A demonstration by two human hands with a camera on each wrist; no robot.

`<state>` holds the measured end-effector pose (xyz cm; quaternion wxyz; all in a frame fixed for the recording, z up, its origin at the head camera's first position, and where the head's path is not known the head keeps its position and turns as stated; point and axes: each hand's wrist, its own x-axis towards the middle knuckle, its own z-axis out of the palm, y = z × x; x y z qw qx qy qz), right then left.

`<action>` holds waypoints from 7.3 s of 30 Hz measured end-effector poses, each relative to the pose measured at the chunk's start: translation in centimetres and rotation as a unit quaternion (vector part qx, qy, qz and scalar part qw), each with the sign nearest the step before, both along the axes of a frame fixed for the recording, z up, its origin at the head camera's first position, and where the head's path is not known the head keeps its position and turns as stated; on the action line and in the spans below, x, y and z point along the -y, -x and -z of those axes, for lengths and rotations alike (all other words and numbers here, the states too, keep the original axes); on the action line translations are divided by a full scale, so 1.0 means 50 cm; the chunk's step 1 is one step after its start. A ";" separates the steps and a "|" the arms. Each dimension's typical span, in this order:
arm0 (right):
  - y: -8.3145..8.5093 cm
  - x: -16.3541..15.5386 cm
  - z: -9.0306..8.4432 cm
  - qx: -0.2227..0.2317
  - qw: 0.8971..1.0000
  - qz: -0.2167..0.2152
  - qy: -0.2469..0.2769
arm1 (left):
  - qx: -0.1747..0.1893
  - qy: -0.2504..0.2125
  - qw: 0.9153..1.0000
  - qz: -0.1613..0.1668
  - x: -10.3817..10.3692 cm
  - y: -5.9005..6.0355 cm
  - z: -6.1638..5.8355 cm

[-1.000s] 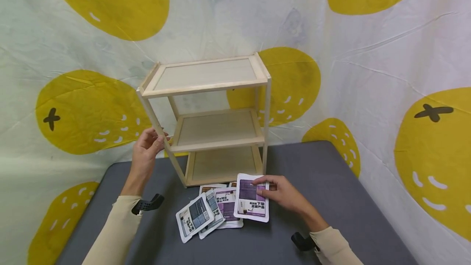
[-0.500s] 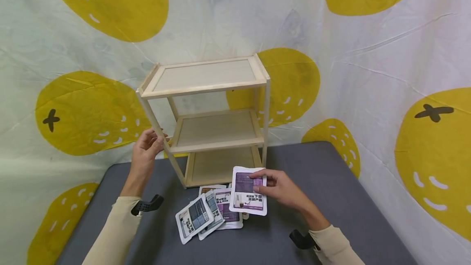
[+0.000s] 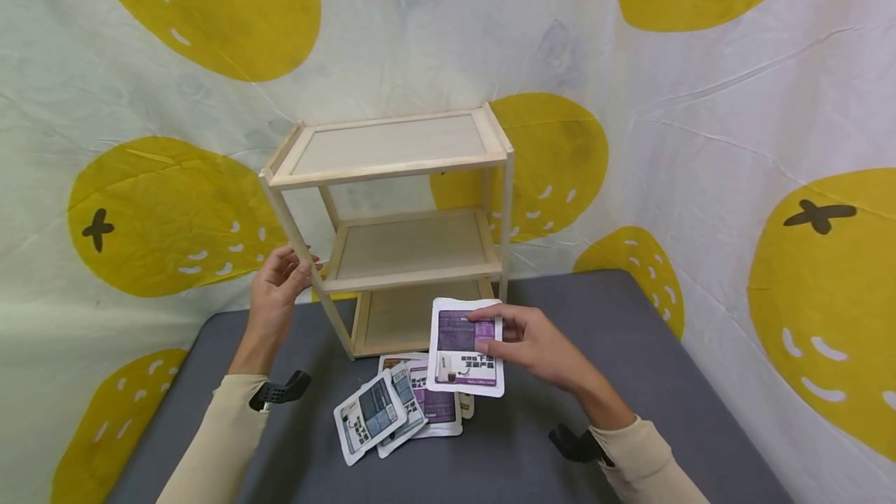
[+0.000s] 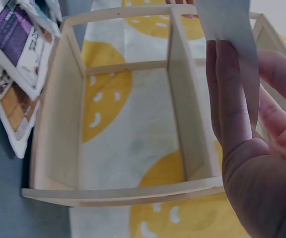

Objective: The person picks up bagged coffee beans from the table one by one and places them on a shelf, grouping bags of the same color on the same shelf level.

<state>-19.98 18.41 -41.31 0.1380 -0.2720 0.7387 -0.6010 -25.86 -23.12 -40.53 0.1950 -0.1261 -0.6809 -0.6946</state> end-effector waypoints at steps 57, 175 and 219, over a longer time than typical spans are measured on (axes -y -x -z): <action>0.079 0.031 -0.346 -0.121 0.992 -0.018 -0.005 | -0.004 -0.006 1.000 0.006 0.001 -0.001 -0.001; 0.141 0.060 -0.483 -0.260 0.958 0.057 -0.104 | 0.001 0.002 0.999 0.036 0.008 0.007 -0.008; 0.129 0.079 -0.195 -0.126 0.984 -0.060 -0.112 | -0.005 0.023 0.999 0.034 0.016 0.006 -0.011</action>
